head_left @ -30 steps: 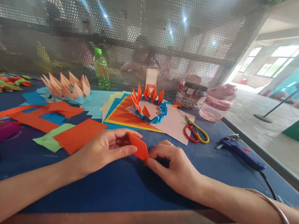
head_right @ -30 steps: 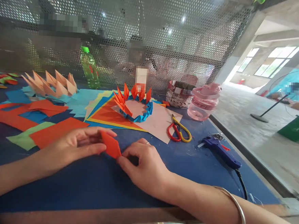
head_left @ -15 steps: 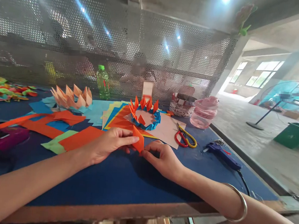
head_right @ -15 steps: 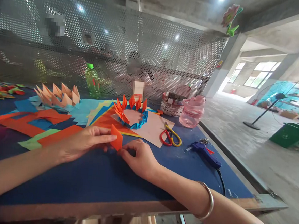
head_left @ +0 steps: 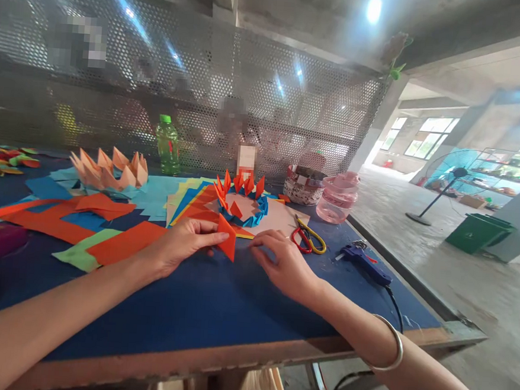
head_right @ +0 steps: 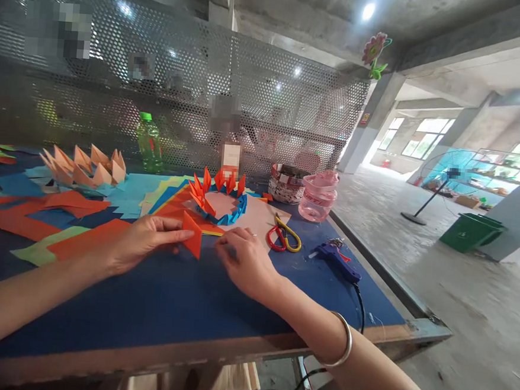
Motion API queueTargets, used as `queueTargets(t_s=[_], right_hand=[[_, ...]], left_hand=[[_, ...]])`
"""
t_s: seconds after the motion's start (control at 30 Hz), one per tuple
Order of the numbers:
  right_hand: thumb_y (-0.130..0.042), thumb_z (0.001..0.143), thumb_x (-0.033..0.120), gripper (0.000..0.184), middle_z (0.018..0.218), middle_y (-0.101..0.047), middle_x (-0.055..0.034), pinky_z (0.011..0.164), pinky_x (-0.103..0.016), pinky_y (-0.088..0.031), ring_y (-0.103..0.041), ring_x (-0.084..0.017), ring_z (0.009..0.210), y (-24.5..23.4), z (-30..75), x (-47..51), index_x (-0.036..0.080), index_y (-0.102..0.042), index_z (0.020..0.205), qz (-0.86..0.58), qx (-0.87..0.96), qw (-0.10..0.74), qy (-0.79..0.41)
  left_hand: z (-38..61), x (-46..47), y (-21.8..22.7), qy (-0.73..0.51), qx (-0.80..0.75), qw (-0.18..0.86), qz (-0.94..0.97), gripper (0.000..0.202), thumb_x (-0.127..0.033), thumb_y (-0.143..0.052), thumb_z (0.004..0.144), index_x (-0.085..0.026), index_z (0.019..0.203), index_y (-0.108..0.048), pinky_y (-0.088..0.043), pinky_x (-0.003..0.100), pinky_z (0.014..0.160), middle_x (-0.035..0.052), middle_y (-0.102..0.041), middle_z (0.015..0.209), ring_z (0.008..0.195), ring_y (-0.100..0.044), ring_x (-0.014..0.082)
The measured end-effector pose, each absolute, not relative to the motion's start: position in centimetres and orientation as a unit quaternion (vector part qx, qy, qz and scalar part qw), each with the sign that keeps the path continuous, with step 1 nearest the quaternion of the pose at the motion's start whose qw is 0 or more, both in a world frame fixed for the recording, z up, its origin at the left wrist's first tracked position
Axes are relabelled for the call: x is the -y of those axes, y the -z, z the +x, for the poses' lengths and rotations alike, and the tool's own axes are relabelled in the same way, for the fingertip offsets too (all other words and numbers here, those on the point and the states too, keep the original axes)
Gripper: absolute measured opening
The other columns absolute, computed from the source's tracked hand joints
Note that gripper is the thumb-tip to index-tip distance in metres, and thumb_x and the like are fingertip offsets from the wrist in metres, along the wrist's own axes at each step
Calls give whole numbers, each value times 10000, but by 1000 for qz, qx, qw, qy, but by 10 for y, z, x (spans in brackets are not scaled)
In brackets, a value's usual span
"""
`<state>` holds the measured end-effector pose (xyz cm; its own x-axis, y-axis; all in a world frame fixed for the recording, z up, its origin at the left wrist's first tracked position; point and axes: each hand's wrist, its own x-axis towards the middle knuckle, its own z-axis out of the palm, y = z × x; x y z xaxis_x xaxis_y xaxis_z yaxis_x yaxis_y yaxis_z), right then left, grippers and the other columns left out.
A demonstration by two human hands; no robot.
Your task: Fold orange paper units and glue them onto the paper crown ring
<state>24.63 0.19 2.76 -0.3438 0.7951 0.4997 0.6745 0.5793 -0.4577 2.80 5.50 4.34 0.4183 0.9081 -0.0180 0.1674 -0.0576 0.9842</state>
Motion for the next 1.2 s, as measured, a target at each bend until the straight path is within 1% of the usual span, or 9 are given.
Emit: queueTargets(t_s=[0.1, 0.23, 0.3, 0.37, 0.5, 0.63, 0.93, 1.1, 1.2], right_hand=[[-497, 933, 175, 185, 1081, -668, -83, 923, -354, -438, -589, -213, 1032, -36, 280, 7, 180, -655, 1027, -518, 792, 320, 33], [-525, 921, 311, 266, 1145, -644, -140, 893, -448, -455, -583, -320, 1073, -39, 348, 28, 165, -650, 1105, -700, 681, 148, 157], [-552, 889, 396, 390, 1215, -611, -185, 874, -487, -461, -572, -383, 1105, -34, 383, 35, 146, -629, 1179, -771, 611, 62, 165], [-533, 879, 415, 459, 1232, -614, -179, 865, -466, -472, -597, -373, 1097, -27, 412, 36, 160, -589, 1257, -807, 581, 12, 109], [-506, 854, 350, 471, 1065, -709, -128, 812, -403, -503, -672, -316, 982, -13, 439, 28, 155, -552, 1280, -819, 569, 19, 75], [-513, 815, 391, 462, 1081, -695, -198, 759, -422, -511, -676, -353, 973, -3, 440, 23, 103, -586, 1168, -831, 549, 33, 80], [-583, 738, 382, 167, 786, -693, -119, 654, -363, -510, -682, -298, 786, -2, 446, 23, 222, -608, 698, -841, 532, 42, 91], [-525, 774, 400, 213, 796, -699, -143, 624, -383, -497, -688, -333, 764, -5, 437, 36, 215, -630, 782, -849, 511, 58, 124], [-509, 748, 373, 233, 866, -702, -149, 614, -368, -486, -681, -312, 721, -16, 415, 39, 197, -645, 816, -827, 530, 126, 139]], left_hand=[[19, -64, -43, -360, -443, 512, 642, 202, -380, -800, 623, -188, 619, -738, -394, 222, 540, 12, -681, 622, 577, -522, 116], [10, -72, -45, -381, -456, 507, 624, 204, -361, -812, 586, -184, 578, -710, -353, 213, 503, -9, -615, 535, 541, -507, 102], [7, -72, -47, -383, -460, 514, 615, 206, -359, -811, 572, -183, 604, -711, -379, 219, 517, -8, -623, 541, 546, -530, 110], [5, -71, -50, -387, -467, 515, 606, 215, -358, -808, 566, -178, 636, -714, -405, 222, 535, -8, -632, 549, 550, -544, 110], [0, -72, -54, -387, -474, 522, 594, 243, -351, -798, 573, -158, 696, -716, -438, 224, 558, 3, -662, 579, 562, -576, 112], [-7, -76, -54, -399, -465, 524, 591, 314, -347, -796, 575, -144, 804, -722, -446, 238, 544, 21, -705, 661, 557, -589, 117], [-17, -83, -54, -401, -457, 544, 579, 332, -355, -807, 567, -140, 791, -692, -448, 243, 540, 12, -702, 671, 556, -620, 125], [-19, -88, -52, -397, -465, 548, 571, 291, -308, -808, 571, -142, 771, -679, -460, 251, 544, 14, -698, 634, 558, -635, 138], [-18, -91, -49, -395, -468, 557, 562, 290, -301, -818, 551, -141, 730, -656, -463, 261, 535, 16, -686, 587, 528, -632, 146]])
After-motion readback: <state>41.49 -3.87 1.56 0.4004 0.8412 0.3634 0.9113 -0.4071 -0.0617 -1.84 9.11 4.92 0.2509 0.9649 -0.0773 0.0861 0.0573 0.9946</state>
